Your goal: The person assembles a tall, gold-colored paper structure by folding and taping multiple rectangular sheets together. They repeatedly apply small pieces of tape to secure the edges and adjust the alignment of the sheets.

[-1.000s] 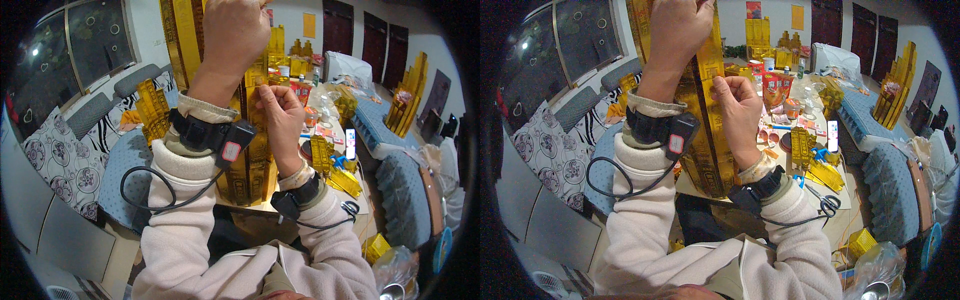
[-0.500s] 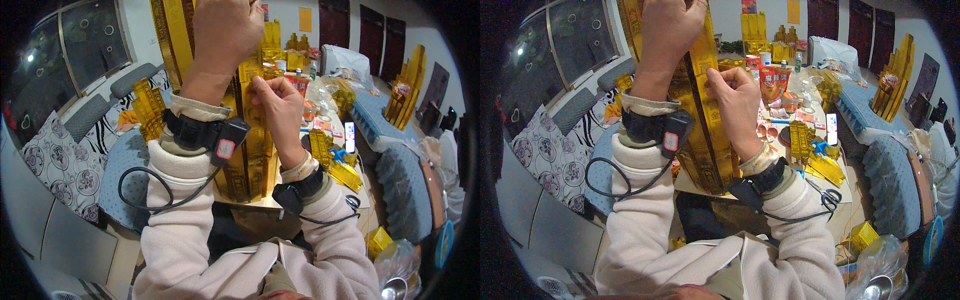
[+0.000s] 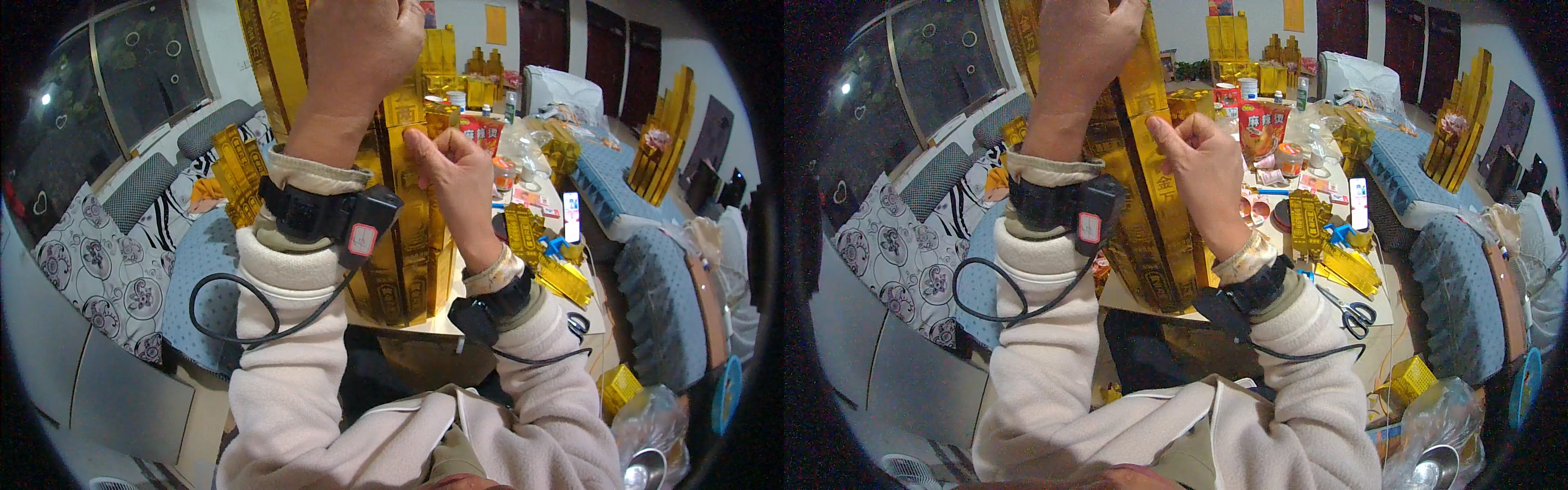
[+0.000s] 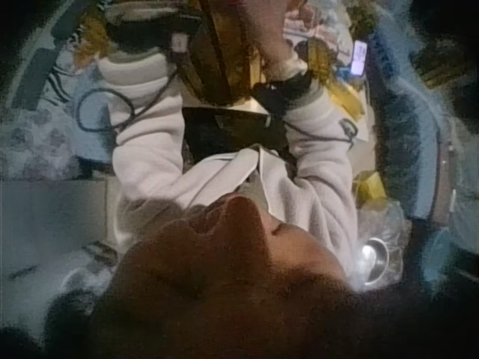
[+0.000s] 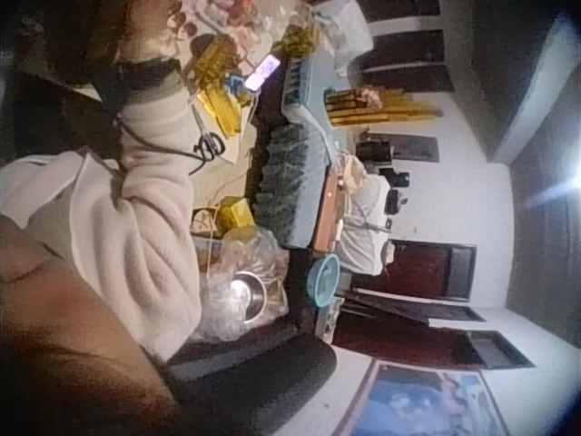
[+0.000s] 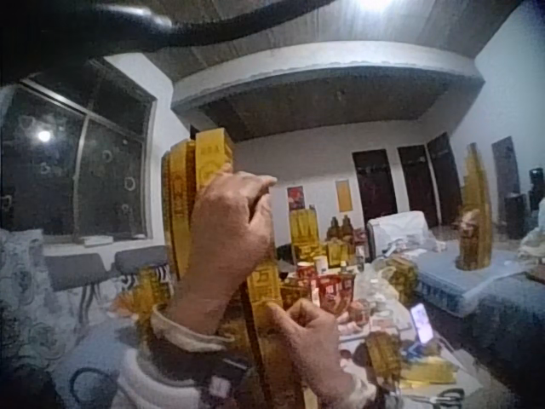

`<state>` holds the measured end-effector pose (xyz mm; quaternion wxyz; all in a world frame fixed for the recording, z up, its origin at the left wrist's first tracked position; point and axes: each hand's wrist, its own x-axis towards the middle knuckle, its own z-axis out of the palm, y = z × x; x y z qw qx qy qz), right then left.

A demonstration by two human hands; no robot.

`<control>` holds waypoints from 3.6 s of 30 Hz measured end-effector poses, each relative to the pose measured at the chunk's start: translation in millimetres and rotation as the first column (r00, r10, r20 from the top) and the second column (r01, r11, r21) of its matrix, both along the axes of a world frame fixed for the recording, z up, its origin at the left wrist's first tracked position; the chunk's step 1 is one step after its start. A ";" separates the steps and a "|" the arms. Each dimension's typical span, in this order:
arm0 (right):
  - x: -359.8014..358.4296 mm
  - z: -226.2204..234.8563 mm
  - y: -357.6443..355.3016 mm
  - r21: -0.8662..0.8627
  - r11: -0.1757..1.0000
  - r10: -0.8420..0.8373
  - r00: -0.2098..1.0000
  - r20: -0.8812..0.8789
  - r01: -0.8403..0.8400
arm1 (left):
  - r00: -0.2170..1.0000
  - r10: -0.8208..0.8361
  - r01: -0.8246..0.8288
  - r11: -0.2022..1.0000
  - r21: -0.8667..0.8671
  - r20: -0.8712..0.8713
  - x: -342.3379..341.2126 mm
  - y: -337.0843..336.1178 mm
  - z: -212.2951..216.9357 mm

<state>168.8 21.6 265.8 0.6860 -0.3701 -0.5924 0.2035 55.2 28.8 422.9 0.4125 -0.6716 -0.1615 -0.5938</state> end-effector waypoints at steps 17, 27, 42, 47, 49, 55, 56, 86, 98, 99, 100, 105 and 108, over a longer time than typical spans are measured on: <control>76.4 -96.8 -5.8 -0.054 0.989 0.131 0.988 -0.081 -0.136 | 0.974 0.162 -0.160 0.987 0.025 -0.160 13.0 -13.0 -30.1; 107.8 -144.8 -7.0 -0.124 0.991 0.047 0.999 0.025 -0.044 | 0.974 0.123 -0.127 0.992 -0.009 -0.192 17.7 -42.4 -49.9; 247.8 -327.6 -109.4 -0.774 0.574 -0.004 0.946 0.324 0.268 | 0.912 0.083 -0.129 0.988 -0.089 -0.401 48.2 -45.3 -117.7; 241.6 -359.2 -125.5 -0.838 0.529 -0.055 0.991 0.124 0.134 | 0.933 -0.143 0.139 0.990 -0.036 -0.332 71.9 -19.1 -113.7; 230.3 -365.8 -127.5 -0.853 0.519 -0.101 0.995 -0.001 0.051 | 0.925 -0.067 0.057 0.998 -0.038 -0.374 62.4 -29.5 -115.1; 204.6 -363.5 -118.2 -0.826 0.451 -0.129 0.891 -0.436 -0.339 | 0.922 -0.015 -0.041 0.990 -0.136 -0.388 46.0 -46.9 -117.7; 200.8 -362.4 -116.5 -0.800 0.446 -0.126 0.857 -0.500 -0.401 | 0.910 0.035 -0.097 0.987 -0.128 -0.412 44.2 -48.3 -115.0; 167.0 -317.2 -102.5 -0.928 0.354 -0.243 0.947 -0.212 -0.117 | 0.918 0.031 -0.097 0.984 -0.147 -0.394 -11.1 -40.7 -123.5; 135.1 -203.1 -103.3 -0.445 0.766 0.313 0.874 -0.372 -0.464 | 0.885 -0.181 -0.036 0.892 -0.451 -0.429 -4.2 -49.3 -150.3; 133.6 -197.2 -104.4 -0.460 0.777 0.304 0.896 -0.324 -0.430 | 0.885 -0.234 -0.020 0.845 -0.534 -0.403 -0.8 -53.9 -159.4; 130.3 -191.9 -105.8 -0.453 0.790 0.312 0.906 -0.285 -0.414 | 0.871 -0.283 -0.006 0.811 -0.585 -0.401 4.0 -58.8 -171.1; 108.0 -164.3 -109.6 -0.315 0.853 0.380 0.909 -0.168 -0.415 | 0.859 -0.407 -0.004 0.600 -0.800 -0.310 18.6 -79.3 -220.9; 97.9 -151.7 -107.5 -0.224 0.909 0.356 0.934 -0.028 -0.353 | 0.881 -0.425 0.050 0.516 -0.855 -0.206 15.4 -81.4 -228.5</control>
